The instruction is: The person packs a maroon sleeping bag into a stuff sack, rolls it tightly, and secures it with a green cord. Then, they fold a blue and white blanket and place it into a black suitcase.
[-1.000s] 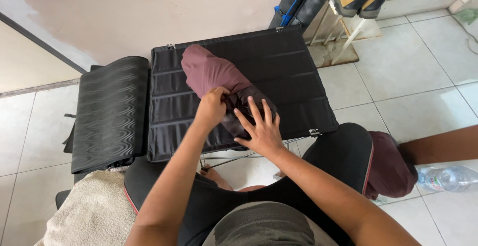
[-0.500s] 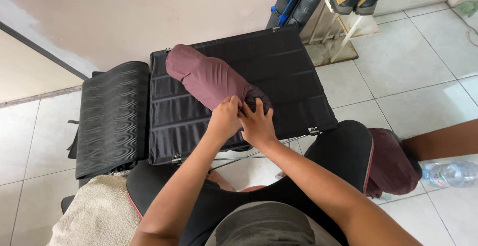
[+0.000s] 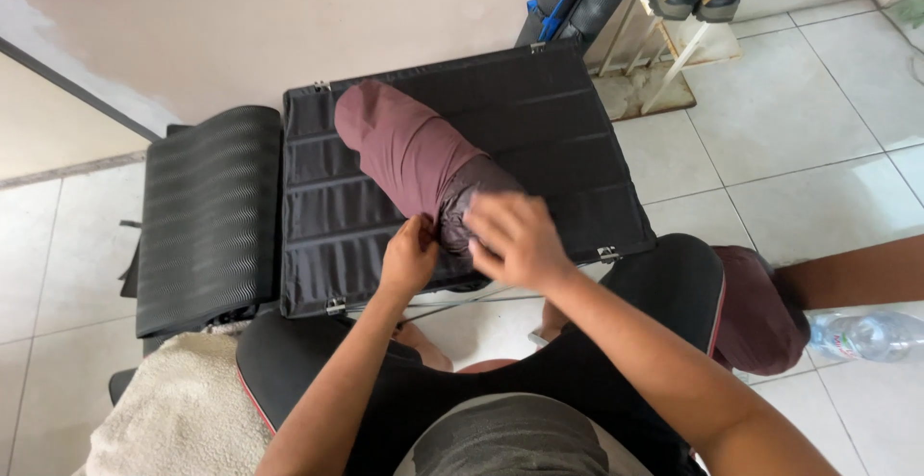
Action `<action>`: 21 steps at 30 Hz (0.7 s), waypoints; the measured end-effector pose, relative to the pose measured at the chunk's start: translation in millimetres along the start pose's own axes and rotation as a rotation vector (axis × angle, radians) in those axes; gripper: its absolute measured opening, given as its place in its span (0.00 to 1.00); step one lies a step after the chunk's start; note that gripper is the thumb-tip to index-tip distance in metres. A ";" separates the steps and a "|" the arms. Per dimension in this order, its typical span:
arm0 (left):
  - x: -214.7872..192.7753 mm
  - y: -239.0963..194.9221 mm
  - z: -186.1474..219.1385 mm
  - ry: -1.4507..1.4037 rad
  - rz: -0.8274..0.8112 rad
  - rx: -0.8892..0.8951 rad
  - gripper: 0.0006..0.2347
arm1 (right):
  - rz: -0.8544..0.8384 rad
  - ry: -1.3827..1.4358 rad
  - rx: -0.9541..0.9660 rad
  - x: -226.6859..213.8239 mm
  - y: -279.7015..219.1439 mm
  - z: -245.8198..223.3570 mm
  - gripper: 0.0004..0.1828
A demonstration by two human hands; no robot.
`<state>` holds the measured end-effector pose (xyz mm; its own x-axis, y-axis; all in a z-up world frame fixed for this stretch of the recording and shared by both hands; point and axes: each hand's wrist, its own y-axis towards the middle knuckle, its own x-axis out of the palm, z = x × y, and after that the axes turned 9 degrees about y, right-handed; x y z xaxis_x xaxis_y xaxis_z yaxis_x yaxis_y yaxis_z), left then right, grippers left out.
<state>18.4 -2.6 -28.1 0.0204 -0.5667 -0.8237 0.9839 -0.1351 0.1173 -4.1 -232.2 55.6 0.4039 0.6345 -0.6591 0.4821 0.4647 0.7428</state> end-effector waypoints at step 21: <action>22.2 65.7 73.3 0.349 0.239 0.574 0.04 | -0.453 -0.212 0.172 59.3 -44.3 1.3 0.37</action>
<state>70.5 -83.6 1.9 0.3743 -0.3540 -0.8571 0.6986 -0.5002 0.5117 -0.5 -216.0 -16.6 0.2650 0.2463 -0.9322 0.7584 0.5438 0.3593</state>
